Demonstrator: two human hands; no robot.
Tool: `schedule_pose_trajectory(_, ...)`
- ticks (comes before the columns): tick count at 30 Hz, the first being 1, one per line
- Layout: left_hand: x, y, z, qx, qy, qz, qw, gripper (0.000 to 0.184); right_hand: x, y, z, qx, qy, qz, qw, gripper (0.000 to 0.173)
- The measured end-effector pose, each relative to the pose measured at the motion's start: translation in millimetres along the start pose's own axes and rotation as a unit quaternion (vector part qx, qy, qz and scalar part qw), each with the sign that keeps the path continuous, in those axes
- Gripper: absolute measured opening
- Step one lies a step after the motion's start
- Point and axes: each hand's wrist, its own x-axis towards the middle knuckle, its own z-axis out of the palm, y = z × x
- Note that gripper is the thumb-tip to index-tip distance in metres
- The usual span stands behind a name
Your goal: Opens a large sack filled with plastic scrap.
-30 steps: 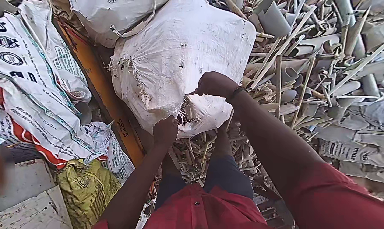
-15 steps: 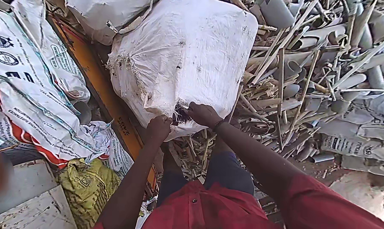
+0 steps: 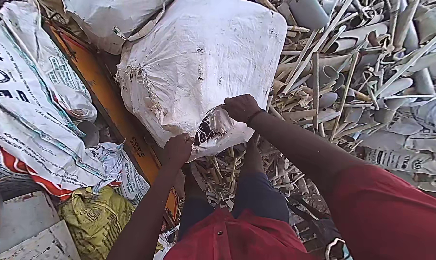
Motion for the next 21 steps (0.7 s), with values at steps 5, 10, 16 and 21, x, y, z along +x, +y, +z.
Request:
schedule_pose_trajectory(5, -0.8, 7.2, 2.9, 0.011, -0.009, -0.001, 1.000, 0.038, -49.4, 15.1, 16.4, 0.072, -0.062, 0.066, 0.993, 0.048)
schedule_pose_trajectory(10, -2.3, -12.2, -0.1, -0.018, 0.001, 0.001, 1.000, 0.038, -67.9, 8.6, 14.6, 0.326, 0.052, -0.020, 0.944, 0.042)
schedule_pose_trajectory(16, -11.5, 10.3, 8.8, 0.059, -0.018, 0.006, 0.998, 0.037, 31.4, -2.5, -45.8, 0.313, 0.089, 0.050, 0.944, 0.041)
schedule_pose_trajectory(21, -11.8, 13.9, 12.1, 0.080, -0.024, 0.012, 0.996, 0.038, 85.8, -19.3, -63.1, 0.225, 0.055, 0.074, 0.970, 0.033)
